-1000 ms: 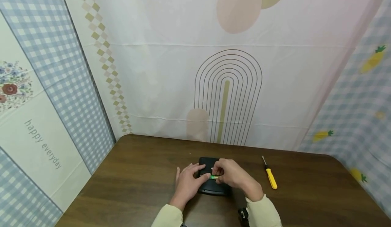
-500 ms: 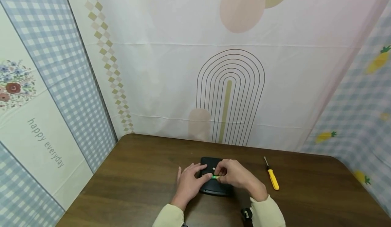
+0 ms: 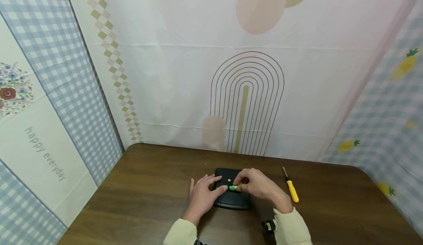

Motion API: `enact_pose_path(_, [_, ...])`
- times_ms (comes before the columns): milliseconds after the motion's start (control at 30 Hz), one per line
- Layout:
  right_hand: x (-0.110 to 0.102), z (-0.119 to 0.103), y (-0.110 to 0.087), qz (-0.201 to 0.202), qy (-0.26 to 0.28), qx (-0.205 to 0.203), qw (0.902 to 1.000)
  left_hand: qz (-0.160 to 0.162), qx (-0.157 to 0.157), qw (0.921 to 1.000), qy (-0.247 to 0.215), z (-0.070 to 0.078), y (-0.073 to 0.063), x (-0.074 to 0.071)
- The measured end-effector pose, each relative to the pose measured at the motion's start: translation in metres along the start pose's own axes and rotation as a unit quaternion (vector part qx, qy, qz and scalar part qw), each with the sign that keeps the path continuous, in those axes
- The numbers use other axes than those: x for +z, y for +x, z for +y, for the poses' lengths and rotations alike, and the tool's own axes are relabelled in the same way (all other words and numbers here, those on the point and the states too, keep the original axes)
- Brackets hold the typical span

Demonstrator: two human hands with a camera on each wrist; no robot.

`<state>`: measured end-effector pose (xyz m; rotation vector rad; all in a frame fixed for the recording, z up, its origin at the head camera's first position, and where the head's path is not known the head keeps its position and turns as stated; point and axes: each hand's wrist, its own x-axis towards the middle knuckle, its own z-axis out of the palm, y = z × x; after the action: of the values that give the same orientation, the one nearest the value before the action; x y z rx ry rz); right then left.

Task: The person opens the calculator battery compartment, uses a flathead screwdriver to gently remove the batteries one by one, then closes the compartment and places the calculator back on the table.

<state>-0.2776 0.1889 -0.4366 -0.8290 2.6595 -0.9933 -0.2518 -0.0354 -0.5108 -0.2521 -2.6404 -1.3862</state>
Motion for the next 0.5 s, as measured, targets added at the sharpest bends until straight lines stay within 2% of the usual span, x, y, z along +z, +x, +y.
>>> enact_pose_path(100, [-0.003,0.002,-0.001,0.014,-0.001,0.0,0.9999,-0.003,-0.003,1.0,-0.001,0.001,0.0,-0.002])
enact_pose_path(200, [-0.005,0.006,-0.001,0.049,-0.015,0.006,0.9987,-0.004,-0.005,1.0,0.0,0.001,0.0,-0.002])
enact_pose_path(400, [-0.006,0.018,-0.004,0.134,-0.036,0.059,0.9886,0.0,-0.006,1.0,-0.002,0.0,0.0,-0.001])
enact_pose_path(500, [-0.007,0.028,-0.006,0.156,-0.054,0.069,0.9838,0.0,-0.006,1.0,-0.005,0.0,0.0,-0.001])
